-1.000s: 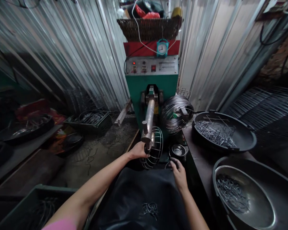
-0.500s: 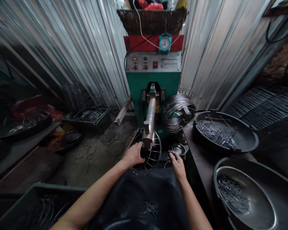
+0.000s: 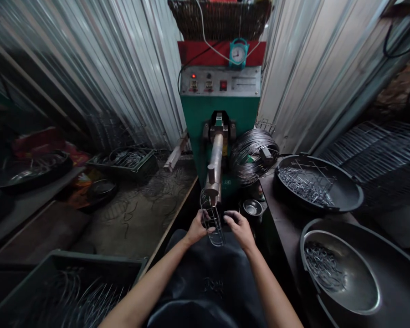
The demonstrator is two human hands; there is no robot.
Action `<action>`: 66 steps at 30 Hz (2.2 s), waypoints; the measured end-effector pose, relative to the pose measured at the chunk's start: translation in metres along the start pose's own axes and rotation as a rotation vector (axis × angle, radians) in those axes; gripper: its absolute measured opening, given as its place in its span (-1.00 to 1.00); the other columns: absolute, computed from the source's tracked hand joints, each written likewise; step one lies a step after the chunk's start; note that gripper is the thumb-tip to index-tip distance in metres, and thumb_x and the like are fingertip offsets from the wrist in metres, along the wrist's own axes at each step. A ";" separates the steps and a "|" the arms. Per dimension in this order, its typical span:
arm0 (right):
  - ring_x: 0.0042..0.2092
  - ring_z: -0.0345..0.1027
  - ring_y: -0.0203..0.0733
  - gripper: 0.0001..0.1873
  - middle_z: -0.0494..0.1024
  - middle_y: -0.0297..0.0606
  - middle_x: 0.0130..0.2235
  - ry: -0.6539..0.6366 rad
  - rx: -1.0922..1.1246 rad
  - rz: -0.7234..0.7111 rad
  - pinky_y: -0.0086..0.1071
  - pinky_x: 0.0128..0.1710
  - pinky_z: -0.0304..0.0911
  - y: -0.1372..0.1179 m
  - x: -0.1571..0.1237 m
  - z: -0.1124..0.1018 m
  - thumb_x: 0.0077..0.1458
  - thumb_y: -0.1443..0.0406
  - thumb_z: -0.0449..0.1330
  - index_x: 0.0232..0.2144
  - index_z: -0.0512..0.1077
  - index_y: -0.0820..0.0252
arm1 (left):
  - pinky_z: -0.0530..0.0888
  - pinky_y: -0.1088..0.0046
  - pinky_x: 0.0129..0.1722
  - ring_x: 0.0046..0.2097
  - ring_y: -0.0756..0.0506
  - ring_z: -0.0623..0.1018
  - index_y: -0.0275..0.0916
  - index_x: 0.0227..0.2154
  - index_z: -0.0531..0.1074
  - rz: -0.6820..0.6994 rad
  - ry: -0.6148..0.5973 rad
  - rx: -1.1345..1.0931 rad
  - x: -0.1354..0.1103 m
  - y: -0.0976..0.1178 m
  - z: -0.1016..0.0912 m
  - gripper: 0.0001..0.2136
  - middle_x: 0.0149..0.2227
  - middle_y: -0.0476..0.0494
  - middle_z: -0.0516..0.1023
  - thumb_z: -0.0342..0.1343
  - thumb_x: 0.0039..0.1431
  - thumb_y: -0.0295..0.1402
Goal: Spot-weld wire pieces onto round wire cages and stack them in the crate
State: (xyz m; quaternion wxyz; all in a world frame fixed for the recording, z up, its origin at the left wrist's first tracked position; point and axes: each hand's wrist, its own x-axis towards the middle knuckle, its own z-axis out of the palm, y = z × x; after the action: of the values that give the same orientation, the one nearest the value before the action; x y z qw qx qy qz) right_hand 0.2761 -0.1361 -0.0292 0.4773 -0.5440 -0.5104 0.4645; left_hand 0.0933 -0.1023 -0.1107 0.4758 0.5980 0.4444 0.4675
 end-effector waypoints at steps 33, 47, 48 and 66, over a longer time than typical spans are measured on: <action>-0.38 0.34 -0.19 -0.69 0.51 -0.28 -0.43 0.016 -0.094 -0.027 -0.38 -0.39 0.24 -0.010 0.005 0.016 -0.14 0.10 0.20 -0.40 0.47 0.21 | 0.32 0.51 -0.35 -0.39 0.04 0.33 -0.26 -0.28 0.23 -0.153 0.036 -0.198 0.006 0.014 0.011 -0.49 -0.43 0.06 0.31 0.30 -0.39 -0.54; -0.37 0.33 -0.20 -0.66 0.50 -0.29 -0.42 -0.021 -0.025 0.058 -0.37 -0.34 0.23 0.009 -0.017 0.005 -0.14 0.08 0.24 -0.36 0.46 0.20 | 0.35 0.52 -0.40 -0.43 0.06 0.35 -0.25 -0.28 0.23 -0.237 -0.013 -0.304 0.005 0.006 0.012 -0.47 -0.43 0.08 0.32 0.33 -0.40 -0.50; -0.37 0.33 -0.20 -0.67 0.49 -0.30 -0.44 -0.034 -0.027 0.062 -0.37 -0.34 0.23 0.012 -0.021 0.003 -0.14 0.08 0.25 -0.39 0.46 0.21 | 0.34 0.53 -0.40 -0.44 0.06 0.35 -0.25 -0.28 0.23 -0.238 -0.012 -0.300 0.006 0.006 0.012 -0.47 -0.44 0.09 0.31 0.33 -0.41 -0.50; -0.35 0.32 -0.15 -0.64 0.48 -0.27 -0.45 0.061 -0.127 -0.036 -0.36 -0.30 0.23 0.002 -0.033 0.014 -0.06 0.01 0.16 -0.44 0.45 0.20 | 0.35 0.53 -0.38 -0.40 0.05 0.35 -0.27 -0.27 0.25 -0.292 0.040 -0.344 0.005 0.013 0.012 -0.46 -0.43 0.06 0.32 0.34 -0.42 -0.49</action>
State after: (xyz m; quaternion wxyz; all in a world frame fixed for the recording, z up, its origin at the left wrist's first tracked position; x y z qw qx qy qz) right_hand 0.2611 -0.1687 -0.0318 0.4656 -0.5778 -0.5337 0.4056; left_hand 0.1068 -0.1007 -0.0989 0.6244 0.4279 0.4496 0.4743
